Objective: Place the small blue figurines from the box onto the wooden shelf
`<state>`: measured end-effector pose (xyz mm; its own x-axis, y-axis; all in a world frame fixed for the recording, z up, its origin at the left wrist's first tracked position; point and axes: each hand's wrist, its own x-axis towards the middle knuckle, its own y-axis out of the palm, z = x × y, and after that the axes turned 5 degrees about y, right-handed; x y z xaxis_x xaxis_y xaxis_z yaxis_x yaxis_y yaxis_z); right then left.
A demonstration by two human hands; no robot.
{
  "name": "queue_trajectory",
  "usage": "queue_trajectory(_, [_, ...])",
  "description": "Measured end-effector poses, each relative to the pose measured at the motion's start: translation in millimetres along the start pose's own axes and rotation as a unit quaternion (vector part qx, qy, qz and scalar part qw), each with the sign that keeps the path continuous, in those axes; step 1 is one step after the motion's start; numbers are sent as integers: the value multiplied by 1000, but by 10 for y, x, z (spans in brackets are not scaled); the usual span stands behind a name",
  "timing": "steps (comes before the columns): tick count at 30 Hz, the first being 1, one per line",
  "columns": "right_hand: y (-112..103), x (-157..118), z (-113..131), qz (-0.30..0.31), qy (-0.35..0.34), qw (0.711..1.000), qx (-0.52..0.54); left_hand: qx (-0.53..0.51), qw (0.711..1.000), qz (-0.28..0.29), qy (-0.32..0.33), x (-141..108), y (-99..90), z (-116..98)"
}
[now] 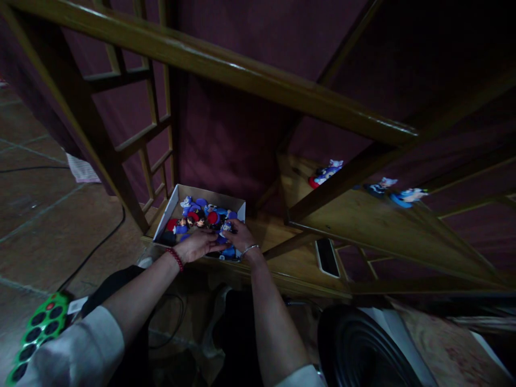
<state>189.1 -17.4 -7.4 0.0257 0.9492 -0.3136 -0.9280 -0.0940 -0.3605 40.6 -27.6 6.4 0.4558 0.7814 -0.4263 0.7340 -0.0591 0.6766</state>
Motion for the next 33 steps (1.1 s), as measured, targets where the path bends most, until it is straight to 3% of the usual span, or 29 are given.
queue_trajectory(4, [89, 8, 17, -19, 7, 999, -34, 51, 998, -43, 1, -1, 13, -17])
queue_trajectory(9, [196, 20, 101, -41, -8, 998, -55, 85, 988, -117, 48, 21, -8, -56])
queue_trajectory(14, [257, 70, 105, -61, -35, 996, -56, 63, 990, -103, 67, 43, -67, -64])
queue_trajectory(22, [332, 172, 4, -61, -32, 998, -12, 165, 975, -88, 121, 113, -174, -53])
queue_trajectory(28, [362, 176, -7, -60, -53, 997, -4, 302, 932, -124, 159, 184, -316, -31])
queue_trajectory(33, [382, 148, 5, -69, -46, 996, -13, 293, 931, -143, 162, 187, -325, -12])
